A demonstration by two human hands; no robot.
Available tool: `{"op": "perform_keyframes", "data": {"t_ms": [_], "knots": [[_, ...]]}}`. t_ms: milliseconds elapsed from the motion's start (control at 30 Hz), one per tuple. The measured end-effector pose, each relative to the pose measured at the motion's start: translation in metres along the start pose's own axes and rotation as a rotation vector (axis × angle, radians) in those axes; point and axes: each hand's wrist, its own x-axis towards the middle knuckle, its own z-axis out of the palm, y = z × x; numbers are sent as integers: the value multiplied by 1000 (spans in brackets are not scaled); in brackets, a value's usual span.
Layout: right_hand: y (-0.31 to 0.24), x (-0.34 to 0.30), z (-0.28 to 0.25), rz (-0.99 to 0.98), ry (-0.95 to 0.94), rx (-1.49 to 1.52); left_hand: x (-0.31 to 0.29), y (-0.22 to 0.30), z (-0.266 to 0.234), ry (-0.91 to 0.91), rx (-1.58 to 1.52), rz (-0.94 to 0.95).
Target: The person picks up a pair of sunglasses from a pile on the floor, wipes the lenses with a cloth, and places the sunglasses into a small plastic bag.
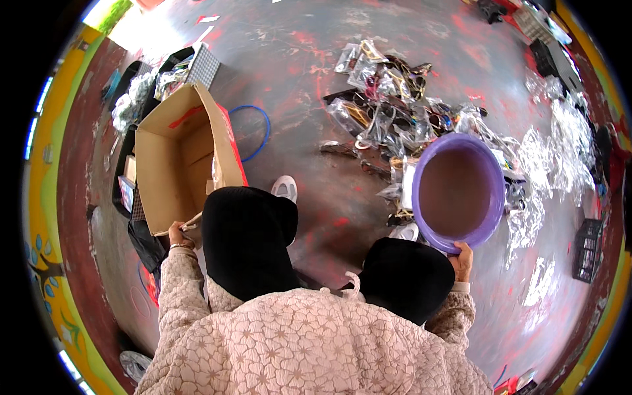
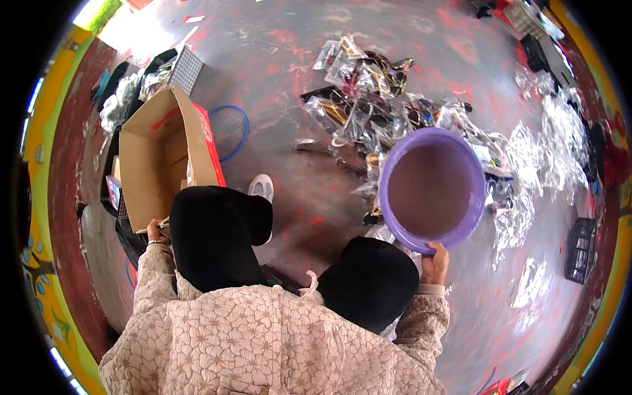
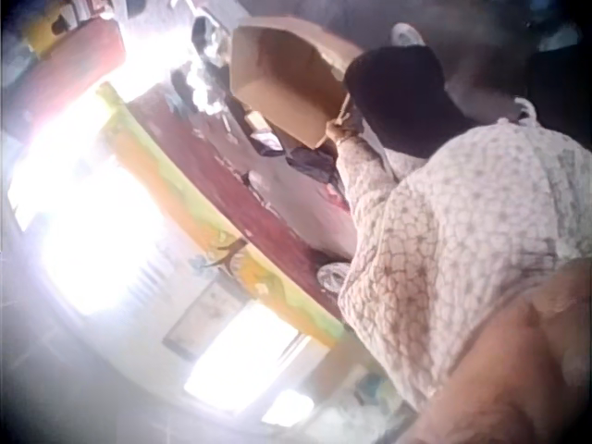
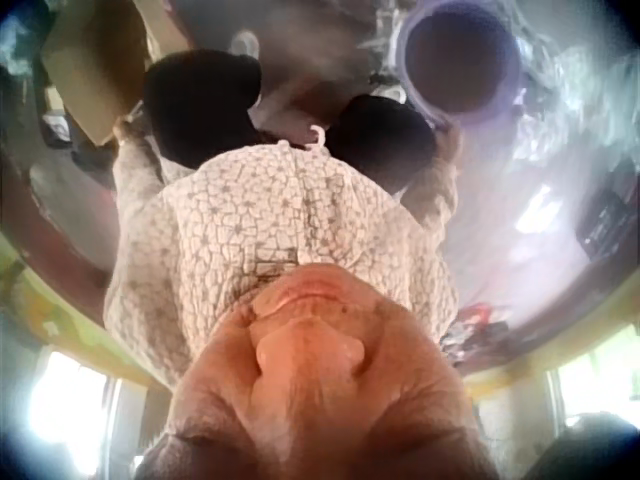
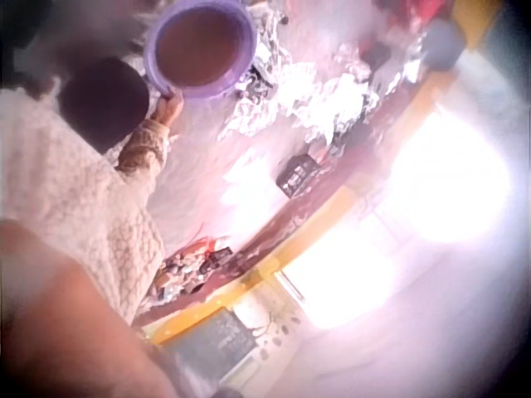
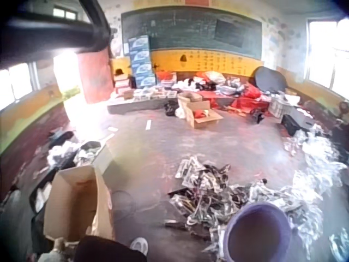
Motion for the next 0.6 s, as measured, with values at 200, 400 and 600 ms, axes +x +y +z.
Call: {"op": "perform_keyframes", "data": {"t_ms": [200,400,600], "knots": [[33,42,96,-282,-316,-544,-40,12,-27,-72,23,9],[84,53,232,164,-428,-105,-26,22,-76,61,41,158],[154,77,326,262,-534,-284,-10,38,-141,157,55,226]]}}
